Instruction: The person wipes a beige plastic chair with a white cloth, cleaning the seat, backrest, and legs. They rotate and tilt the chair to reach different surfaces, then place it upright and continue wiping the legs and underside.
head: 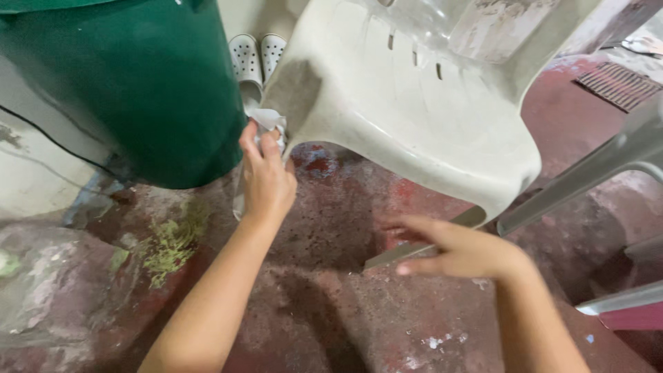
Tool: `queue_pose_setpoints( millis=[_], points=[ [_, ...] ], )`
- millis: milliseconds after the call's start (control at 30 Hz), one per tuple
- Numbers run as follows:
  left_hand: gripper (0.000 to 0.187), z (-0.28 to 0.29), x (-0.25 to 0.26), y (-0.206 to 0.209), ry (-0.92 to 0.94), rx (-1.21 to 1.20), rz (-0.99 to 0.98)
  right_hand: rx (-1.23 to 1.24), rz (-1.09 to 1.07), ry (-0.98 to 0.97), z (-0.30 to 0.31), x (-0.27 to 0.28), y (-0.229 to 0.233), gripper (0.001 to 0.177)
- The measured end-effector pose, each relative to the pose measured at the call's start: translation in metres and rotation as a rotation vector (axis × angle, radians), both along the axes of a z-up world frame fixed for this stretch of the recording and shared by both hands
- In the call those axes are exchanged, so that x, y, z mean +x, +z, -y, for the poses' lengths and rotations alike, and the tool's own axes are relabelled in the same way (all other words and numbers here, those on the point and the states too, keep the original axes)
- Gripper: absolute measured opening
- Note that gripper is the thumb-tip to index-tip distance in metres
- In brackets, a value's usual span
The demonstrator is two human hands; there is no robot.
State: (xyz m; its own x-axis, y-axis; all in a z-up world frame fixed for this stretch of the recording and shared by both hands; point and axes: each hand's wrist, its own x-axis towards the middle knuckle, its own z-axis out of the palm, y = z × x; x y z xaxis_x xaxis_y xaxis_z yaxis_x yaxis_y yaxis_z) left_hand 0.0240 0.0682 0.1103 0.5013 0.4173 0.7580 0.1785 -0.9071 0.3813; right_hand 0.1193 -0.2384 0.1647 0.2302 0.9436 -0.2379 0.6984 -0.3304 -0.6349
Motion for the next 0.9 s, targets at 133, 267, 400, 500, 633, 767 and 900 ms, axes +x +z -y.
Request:
queue_pose_setpoints(
  millis=[133,267,400,500,633,767,900],
  points=[
    [0.046,-0.015,-0.007,-0.005,0.029,-0.032,-0.060,0.582,-0.386,-0.389,0.079,0.050,-0.002,0.051],
    [0.048,-0.034,-0.022,-0.018,0.033,-0.104,-0.066,1.364,-0.516,-1.235,0.062,0.086,-0.053,0.047],
    [0.055,-0.041,-0.044,-0.030,0.089,-0.053,-0.076,1.081,-0.854,-1.067,0.021,0.091,-0.089,0.068],
    [0.052,-0.039,-0.053,-0.021,0.138,-0.266,-0.201,0.985,-0.717,-0.969,0.011,0.087,-0.089,0.073],
    [0.053,-0.027,-0.052,-0.012,0.184,-0.842,-0.397,1.077,-0.729,-0.977,0.001,0.079,-0.089,0.072],
    [0.060,-0.029,-0.039,-0.039,0.108,-0.593,-0.307,1.173,-0.773,-1.039,0.006,0.080,-0.091,0.067],
    [0.064,-0.041,0.002,-0.063,0.110,-0.595,-0.260,1.257,-0.750,-1.094,0.014,0.075,-0.099,0.057]
  ],
)
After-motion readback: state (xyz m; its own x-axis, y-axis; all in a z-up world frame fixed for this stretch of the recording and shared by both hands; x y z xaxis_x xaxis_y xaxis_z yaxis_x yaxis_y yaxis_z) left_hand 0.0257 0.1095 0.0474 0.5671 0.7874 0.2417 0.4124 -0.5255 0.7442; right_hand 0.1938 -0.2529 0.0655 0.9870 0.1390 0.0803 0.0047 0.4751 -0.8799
